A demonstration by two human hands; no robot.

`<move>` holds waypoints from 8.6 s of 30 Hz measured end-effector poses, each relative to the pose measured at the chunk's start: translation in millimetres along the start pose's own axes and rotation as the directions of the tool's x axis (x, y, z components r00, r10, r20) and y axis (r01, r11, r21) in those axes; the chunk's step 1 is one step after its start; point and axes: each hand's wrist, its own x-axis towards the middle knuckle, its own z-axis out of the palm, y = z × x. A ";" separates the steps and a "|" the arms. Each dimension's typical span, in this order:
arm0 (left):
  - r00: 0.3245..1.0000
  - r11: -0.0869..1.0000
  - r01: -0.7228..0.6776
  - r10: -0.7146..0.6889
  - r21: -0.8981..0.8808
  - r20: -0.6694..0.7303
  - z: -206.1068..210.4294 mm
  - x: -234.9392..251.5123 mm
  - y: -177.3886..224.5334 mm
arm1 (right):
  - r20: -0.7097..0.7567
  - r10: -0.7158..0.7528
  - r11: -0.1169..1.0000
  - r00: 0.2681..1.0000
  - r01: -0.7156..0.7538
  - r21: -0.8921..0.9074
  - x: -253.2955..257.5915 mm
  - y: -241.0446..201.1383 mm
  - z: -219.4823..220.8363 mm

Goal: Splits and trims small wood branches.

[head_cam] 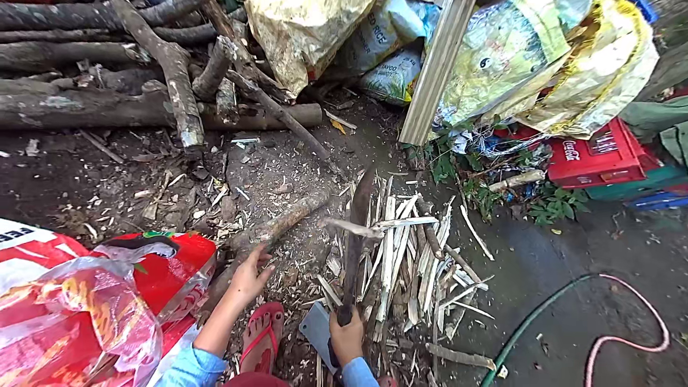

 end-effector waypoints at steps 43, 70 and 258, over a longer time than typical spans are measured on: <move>0.976 0.813 0.100 -0.192 0.574 0.101 9.7 32.2 65.4 | 0.251 0.326 0.863 0.911 -0.179 -0.473 16.6 41.1 -8.7; 0.956 0.947 -0.291 0.285 0.135 0.066 52.1 94.6 45.4 | 0.232 0.203 0.967 0.951 -0.232 0.104 -16.8 21.7 -25.1; 0.993 0.998 -0.016 0.023 0.067 -0.117 14.9 34.9 -15.7 | 0.212 0.107 0.899 0.971 -0.004 -0.438 8.4 -32.5 -27.1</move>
